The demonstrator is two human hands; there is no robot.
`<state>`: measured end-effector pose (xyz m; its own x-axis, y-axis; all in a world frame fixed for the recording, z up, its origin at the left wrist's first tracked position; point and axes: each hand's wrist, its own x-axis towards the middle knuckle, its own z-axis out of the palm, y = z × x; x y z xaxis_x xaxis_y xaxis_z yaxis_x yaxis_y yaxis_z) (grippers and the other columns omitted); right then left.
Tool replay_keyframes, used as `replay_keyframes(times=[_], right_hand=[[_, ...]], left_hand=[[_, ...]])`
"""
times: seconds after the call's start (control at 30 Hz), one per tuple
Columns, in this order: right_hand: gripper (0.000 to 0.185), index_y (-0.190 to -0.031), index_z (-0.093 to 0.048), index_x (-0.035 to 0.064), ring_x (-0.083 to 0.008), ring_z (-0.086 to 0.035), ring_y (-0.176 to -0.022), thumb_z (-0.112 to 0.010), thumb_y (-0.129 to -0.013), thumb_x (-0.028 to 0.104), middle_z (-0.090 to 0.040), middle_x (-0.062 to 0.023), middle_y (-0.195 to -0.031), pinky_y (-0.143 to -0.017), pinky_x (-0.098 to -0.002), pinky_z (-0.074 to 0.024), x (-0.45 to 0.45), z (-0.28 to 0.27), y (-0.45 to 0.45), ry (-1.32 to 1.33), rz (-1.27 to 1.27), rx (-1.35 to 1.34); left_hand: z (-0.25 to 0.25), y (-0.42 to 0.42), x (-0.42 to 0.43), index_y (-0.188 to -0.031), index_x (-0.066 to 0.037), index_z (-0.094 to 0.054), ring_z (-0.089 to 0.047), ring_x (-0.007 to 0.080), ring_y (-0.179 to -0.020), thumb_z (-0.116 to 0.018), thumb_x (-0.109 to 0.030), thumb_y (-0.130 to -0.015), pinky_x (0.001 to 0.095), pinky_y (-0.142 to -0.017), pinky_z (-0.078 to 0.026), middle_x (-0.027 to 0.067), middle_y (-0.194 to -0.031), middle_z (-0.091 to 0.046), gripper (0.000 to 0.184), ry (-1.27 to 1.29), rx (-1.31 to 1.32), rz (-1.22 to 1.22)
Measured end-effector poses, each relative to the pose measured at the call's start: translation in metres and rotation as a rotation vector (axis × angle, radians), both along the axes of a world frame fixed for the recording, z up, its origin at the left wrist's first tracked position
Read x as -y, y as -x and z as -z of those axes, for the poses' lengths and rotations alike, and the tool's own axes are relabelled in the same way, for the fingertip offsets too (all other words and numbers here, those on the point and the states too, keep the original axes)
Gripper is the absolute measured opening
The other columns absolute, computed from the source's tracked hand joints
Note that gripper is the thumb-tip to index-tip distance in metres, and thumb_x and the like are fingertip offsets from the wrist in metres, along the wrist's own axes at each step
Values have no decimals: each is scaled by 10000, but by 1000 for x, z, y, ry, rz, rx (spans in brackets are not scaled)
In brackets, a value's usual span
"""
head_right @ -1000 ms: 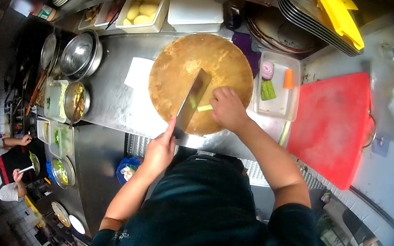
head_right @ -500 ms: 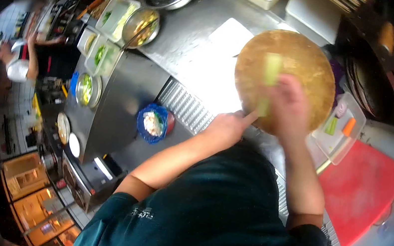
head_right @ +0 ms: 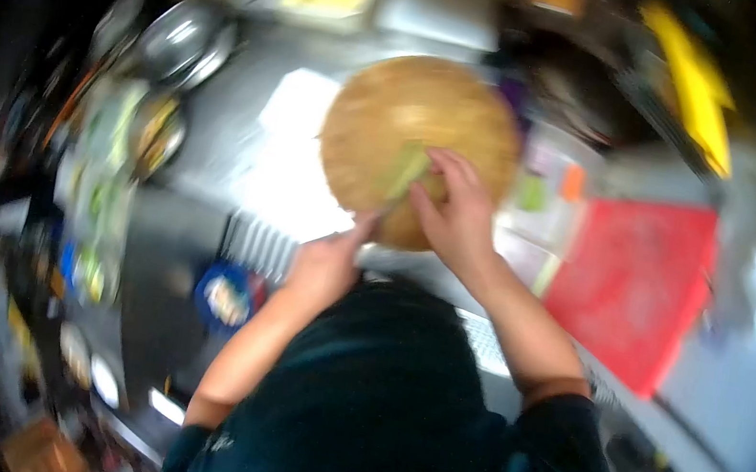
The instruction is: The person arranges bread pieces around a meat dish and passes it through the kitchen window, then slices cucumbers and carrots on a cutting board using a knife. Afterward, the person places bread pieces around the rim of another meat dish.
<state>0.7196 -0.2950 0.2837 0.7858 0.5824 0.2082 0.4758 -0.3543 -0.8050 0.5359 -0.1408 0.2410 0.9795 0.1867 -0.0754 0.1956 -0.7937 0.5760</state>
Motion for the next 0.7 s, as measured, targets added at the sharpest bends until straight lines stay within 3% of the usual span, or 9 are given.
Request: replay_keyframes(times=[0.1, 0.23, 0.37, 0.43, 0.47, 0.57, 0.6, 0.67, 0.7], right_hand=[[403, -1262, -662, 6, -314, -719, -972, -783, -881, 62, -701, -193, -1160, -815, -396, -583, 79, 36, -44, 94, 414, 60], [383, -1271, -654, -15, -366, -718, -963, -710, -900, 64, -698, -248, -1160, -860, -460, -587, 181, 131, -95, 409, 769, -2], [297, -1218, -660, -31, -420, -683, -1059, -616, -985, 148, -688, -245, -1205, -917, -496, -563, 210, 192, -136, 568, 730, 61], [297, -1212, -651, -40, -454, -654, -1109, -594, -987, 146, -683, -250, -1211, -973, -494, -546, 190, 194, -150, 626, 713, 166], [327, -1249, -634, -50, -425, -641, -1172, -574, -977, 122, -682, -244, -1238, -1015, -472, -532, 183, 188, -154, 658, 742, 39], [300, -1177, -686, -19, -378, -709, -1051, -519, -976, 128, -723, -235, -1171, -934, -488, -563, 175, 208, -179, 939, 677, -27], [281, -1136, -720, 7, -334, -709, -1088, -552, -961, 148, -733, -204, -1177, -949, -485, -561, 177, 233, -189, 1016, 686, -31], [303, -1109, -735, 14, -334, -720, -1063, -632, -930, 236, -727, -199, -1203, -915, -484, -580, 172, 199, -189, 1044, 563, -141], [362, -1140, -737, 18, -344, -728, -1071, -689, -897, 282, -722, -203, -1217, -916, -476, -586, 170, 182, -184, 969, 623, -209]], left_hand=[[-20, -8, -4, -1535, -64, -495, -712, 388, -695, -637, -3, -824, 508, -674, -587, 205, -876, -728, 728, -177, -59, 73], [-12, -8, -7, -1372, -47, -619, -713, 415, -728, -645, -32, -896, 518, -698, -590, 215, -877, -724, 476, -141, 9, 60], [3, -10, -16, -1172, -29, -658, -724, 424, -778, -665, -70, -944, 505, -714, -588, 226, -859, -729, 231, 42, -81, 57], [9, -13, -24, -1083, -22, -656, -728, 423, -797, -672, -84, -960, 497, -711, -583, 226, -841, -729, 139, 170, -118, 20], [9, -16, -30, -1019, -17, -646, -718, 436, -784, -679, -84, -963, 501, -693, -567, 228, -810, -720, 93, 204, -179, -16], [4, -24, -31, -974, -23, -626, -704, 448, -774, -670, -83, -967, 519, -674, -552, 238, -821, -714, 74, 56, -86, -44], [2, -24, -29, -960, -28, -618, -692, 457, -761, -658, -76, -969, 529, -660, -544, 247, -829, -707, 63, -22, -59, -43], [-10, -22, -25, -1030, -40, -649, -698, 454, -781, -658, -81, -968, 526, -677, -559, 239, -848, -711, 75, -38, -76, -55], [-17, -20, -20, -1063, -43, -661, -703, 451, -788, -661, -83, -966, 523, -685, -565, 234, -854, -714, 105, -18, -63, -53]])
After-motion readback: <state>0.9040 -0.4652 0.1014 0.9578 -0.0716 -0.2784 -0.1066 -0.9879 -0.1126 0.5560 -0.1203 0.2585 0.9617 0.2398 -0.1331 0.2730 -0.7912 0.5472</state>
